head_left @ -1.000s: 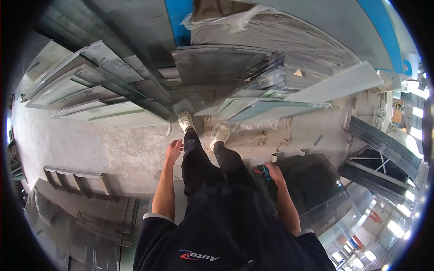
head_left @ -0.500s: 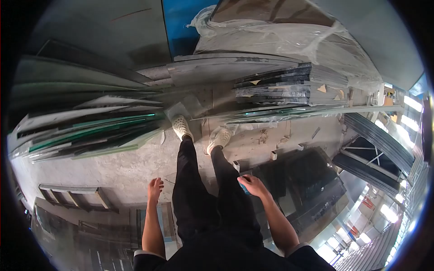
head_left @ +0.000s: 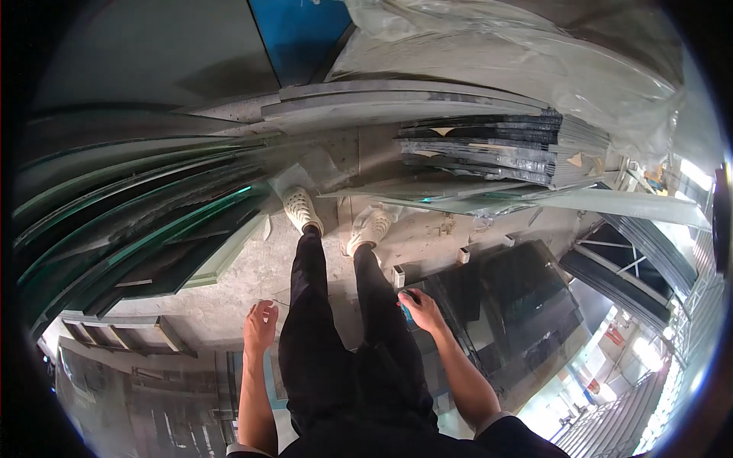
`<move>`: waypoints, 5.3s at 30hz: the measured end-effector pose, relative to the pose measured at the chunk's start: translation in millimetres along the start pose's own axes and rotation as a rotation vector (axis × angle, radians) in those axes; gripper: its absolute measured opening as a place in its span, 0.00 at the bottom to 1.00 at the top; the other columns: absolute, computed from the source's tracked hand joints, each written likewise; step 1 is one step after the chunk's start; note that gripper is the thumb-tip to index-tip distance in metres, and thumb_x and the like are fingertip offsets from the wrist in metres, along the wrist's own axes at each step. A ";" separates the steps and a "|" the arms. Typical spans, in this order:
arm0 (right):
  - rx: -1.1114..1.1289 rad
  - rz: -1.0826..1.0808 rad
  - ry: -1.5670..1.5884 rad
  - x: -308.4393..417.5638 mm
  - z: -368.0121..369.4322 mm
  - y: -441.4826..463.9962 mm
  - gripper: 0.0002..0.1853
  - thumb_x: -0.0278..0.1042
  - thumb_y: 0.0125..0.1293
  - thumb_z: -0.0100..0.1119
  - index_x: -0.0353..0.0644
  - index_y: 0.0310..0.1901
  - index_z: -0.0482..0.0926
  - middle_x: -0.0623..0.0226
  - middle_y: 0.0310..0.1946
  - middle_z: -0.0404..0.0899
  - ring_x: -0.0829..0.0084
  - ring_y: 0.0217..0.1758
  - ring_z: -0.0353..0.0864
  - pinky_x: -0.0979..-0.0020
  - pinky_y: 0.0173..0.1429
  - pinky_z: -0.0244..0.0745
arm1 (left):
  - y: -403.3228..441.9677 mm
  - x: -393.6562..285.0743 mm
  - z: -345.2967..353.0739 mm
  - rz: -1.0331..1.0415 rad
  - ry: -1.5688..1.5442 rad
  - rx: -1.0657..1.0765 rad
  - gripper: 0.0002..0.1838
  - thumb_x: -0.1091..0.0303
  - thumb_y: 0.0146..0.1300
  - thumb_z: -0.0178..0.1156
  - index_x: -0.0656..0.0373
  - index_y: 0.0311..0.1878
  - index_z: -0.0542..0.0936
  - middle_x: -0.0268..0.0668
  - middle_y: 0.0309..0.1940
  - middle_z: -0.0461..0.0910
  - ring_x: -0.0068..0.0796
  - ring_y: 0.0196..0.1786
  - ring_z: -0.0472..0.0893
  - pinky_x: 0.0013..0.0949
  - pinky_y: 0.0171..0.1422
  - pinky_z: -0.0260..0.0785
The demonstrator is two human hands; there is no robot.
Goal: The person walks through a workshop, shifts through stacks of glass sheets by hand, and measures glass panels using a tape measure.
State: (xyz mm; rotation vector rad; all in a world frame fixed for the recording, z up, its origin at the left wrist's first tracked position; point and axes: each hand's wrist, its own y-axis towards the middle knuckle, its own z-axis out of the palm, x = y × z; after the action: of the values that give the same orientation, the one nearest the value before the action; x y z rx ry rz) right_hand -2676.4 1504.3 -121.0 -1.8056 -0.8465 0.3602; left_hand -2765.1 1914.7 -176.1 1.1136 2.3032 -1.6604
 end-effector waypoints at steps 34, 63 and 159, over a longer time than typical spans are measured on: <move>0.014 0.008 0.070 4.4 -3.6 13.0 0.29 0.61 0.66 0.57 0.38 0.49 0.81 0.53 0.38 0.84 0.59 0.45 0.84 0.64 0.50 0.74 | 7.3 -26.0 11.1 -0.123 0.347 0.331 0.33 0.43 0.69 0.53 0.55 0.70 0.69 0.60 0.76 0.46 0.62 0.79 0.39 0.52 0.80 0.41; -0.371 -0.931 0.285 -225.0 -292.6 -143.6 0.36 0.58 0.56 0.69 0.39 0.58 0.74 0.53 0.56 0.77 0.49 0.58 0.76 0.58 0.61 0.72 | -203.8 -449.9 353.0 -0.235 -0.754 0.979 0.40 0.30 0.67 0.44 0.52 0.70 0.66 0.36 0.58 0.75 0.31 0.59 0.76 0.41 0.62 0.71; -0.542 -1.301 -0.108 -210.7 -817.0 270.6 0.10 0.21 0.47 0.65 0.41 0.26 0.71 0.64 0.27 0.74 0.61 0.36 0.77 0.61 0.44 0.70 | -40.6 -749.8 751.2 -0.096 -0.331 -0.445 0.60 0.74 0.49 0.60 0.50 0.79 0.30 0.58 0.76 0.50 0.45 0.76 0.58 0.36 0.67 0.63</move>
State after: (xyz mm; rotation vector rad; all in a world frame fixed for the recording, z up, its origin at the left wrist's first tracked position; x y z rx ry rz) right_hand -2230.0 740.4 -75.1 -1.3027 -2.0983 -0.6735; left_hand -2488.3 892.2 -98.4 0.5958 2.3597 -1.1574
